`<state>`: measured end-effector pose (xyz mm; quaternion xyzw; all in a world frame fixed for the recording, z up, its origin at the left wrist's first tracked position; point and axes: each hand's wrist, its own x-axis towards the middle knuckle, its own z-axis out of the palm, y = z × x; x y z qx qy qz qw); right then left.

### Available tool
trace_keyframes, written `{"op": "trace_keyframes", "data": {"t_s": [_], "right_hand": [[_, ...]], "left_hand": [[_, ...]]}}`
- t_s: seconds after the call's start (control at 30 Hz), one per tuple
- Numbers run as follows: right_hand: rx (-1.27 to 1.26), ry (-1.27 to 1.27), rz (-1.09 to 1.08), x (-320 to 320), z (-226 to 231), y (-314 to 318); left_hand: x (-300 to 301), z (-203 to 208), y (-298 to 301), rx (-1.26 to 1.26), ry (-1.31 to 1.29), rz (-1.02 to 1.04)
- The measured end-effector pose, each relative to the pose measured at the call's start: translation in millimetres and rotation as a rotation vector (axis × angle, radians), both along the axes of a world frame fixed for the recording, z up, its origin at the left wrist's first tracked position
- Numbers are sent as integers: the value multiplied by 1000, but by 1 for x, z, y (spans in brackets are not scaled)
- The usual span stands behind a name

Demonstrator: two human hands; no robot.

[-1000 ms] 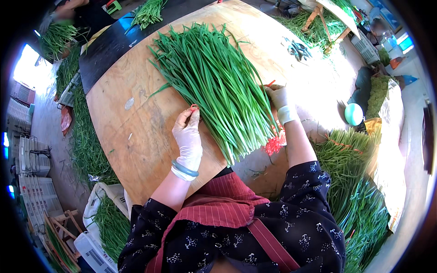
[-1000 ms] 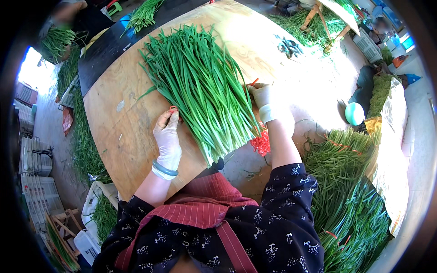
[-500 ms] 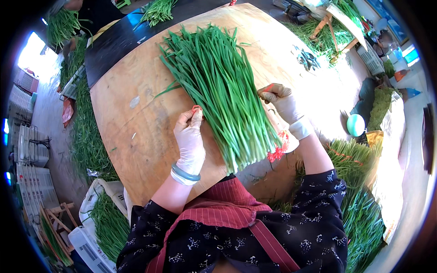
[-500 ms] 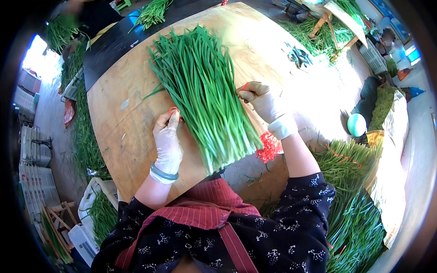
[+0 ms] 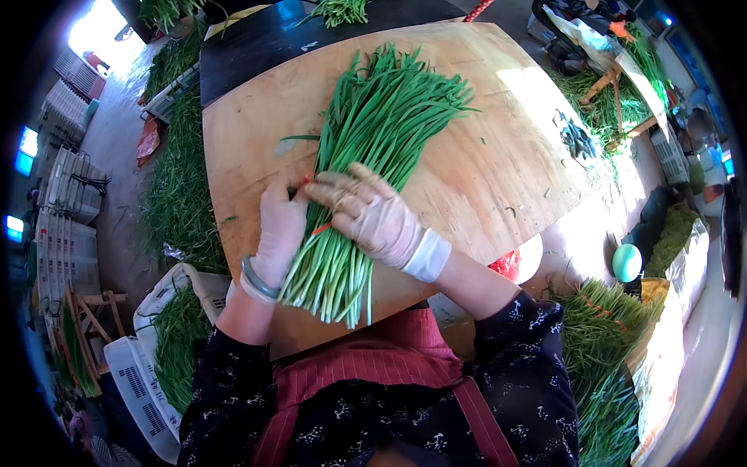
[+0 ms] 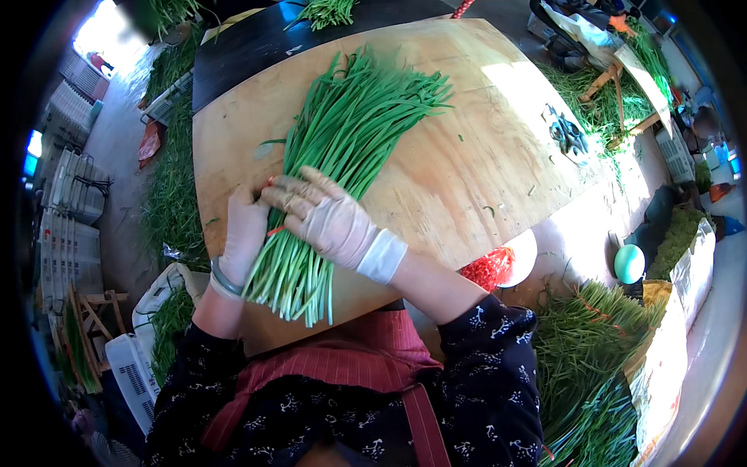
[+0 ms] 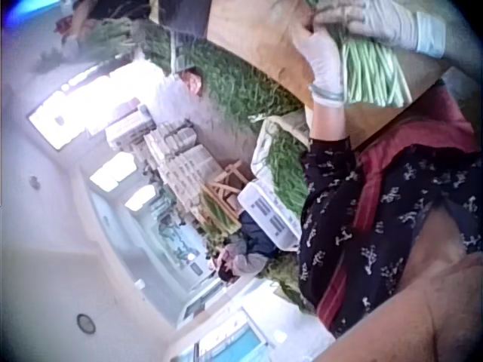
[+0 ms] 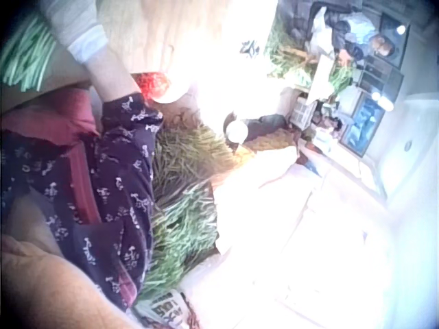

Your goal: The person bundles a pile of green chives by securing them with a red tie, trims the root ends using a knife on a wooden board, and removes damaged leaves by hand.

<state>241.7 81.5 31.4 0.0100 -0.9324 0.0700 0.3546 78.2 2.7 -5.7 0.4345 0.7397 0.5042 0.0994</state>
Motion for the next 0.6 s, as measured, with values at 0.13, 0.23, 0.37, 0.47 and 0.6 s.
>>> {"op": "trace_keyframes", "data": {"t_s": [0.13,0.23,0.37,0.47,0.6], "right_hand": [[-33,-53,166,-18,-17,-9],[-29,-149,128,-21,-22,-12],[130,-212,119,-30,-17,-15],[156,-251,140,-37,-11,-16],[-459,-309,154,-45,-10,-12]], "left_hand": [[5,-5,-22,12,-137,36],[-11,5,-31,-78,-453,-44],[-21,10,-25,-115,-820,-115],[-10,-3,-25,15,-850,31],[5,-24,-23,223,-625,205]]}}
